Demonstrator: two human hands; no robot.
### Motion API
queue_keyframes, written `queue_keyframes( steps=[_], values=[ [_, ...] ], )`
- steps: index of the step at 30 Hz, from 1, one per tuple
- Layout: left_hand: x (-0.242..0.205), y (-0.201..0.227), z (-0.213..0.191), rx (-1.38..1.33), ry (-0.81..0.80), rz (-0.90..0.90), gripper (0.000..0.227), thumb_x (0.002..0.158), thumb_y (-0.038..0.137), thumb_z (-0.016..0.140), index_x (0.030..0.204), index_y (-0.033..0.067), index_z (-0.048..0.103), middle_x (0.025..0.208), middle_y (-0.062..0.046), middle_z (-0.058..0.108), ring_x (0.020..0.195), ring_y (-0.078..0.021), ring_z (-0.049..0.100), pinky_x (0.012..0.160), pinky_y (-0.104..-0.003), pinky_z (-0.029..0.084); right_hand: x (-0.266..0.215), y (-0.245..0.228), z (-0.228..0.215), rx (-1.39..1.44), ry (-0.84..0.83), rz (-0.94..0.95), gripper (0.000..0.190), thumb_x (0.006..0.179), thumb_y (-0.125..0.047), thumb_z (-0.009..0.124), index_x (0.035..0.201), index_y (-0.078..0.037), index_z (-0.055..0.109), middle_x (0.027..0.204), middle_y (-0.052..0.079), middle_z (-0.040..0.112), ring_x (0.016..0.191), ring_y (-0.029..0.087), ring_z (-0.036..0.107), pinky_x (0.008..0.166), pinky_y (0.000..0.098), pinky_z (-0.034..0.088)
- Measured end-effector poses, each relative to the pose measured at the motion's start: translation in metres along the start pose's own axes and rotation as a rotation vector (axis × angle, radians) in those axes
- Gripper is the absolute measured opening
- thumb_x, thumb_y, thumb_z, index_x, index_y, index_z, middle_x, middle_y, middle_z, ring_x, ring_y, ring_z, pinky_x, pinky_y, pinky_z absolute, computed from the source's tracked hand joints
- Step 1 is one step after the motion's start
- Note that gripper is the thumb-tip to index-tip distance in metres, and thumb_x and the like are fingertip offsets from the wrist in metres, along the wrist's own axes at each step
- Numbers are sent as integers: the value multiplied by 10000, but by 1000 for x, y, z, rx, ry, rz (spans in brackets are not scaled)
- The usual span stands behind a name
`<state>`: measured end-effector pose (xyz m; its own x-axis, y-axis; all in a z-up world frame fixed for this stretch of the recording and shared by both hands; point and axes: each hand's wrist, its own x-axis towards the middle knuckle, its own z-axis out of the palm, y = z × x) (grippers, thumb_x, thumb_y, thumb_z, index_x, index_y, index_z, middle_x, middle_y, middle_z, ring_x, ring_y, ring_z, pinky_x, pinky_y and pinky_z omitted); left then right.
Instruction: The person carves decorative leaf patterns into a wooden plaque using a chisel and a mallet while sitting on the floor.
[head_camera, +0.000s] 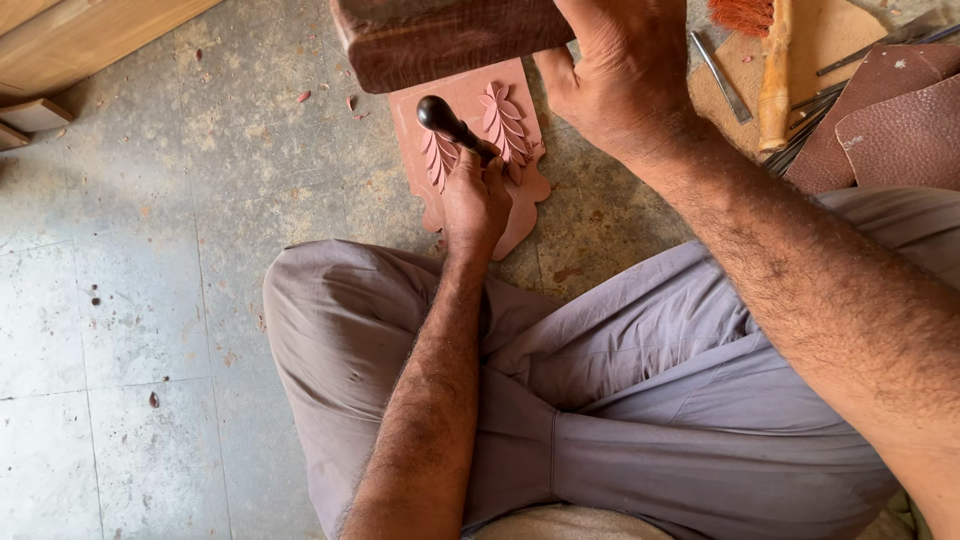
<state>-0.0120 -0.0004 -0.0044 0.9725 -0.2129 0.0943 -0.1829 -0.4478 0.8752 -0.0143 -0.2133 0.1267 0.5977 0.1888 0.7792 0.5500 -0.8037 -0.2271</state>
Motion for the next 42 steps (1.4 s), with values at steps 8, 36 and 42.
queue_keyframes(
  steps=[8, 36, 42],
  values=[
    [-5, 3, 2, -52, 16, -27, 111, 1029, 17, 526, 1105, 20, 607, 906, -152, 703, 846, -240, 716, 754, -380, 580, 5, -5, 4, -121, 32, -53, 777, 905, 73, 776, 1561, -209, 469, 1346, 86, 613, 1255, 277, 563, 1046, 499, 492],
    [2, -23, 26, -472, 252, -144, 106, 1000, 79, 656, 1042, -9, 616, 926, -100, 708, 857, -148, 664, 793, -315, 555, -20, 25, 13, -82, -23, 37, 460, 953, 54, 720, 1377, -66, 588, 1027, 79, 605, 865, 214, 606, 854, 438, 510],
    [2, -19, 26, -486, 248, -173, 102, 999, 80, 653, 1040, -8, 625, 917, -99, 709, 845, -154, 668, 773, -323, 559, -19, 20, 9, -113, -33, 17, 476, 936, 49, 743, 1367, -56, 571, 1063, 111, 577, 1003, 268, 595, 893, 470, 474]
  ],
)
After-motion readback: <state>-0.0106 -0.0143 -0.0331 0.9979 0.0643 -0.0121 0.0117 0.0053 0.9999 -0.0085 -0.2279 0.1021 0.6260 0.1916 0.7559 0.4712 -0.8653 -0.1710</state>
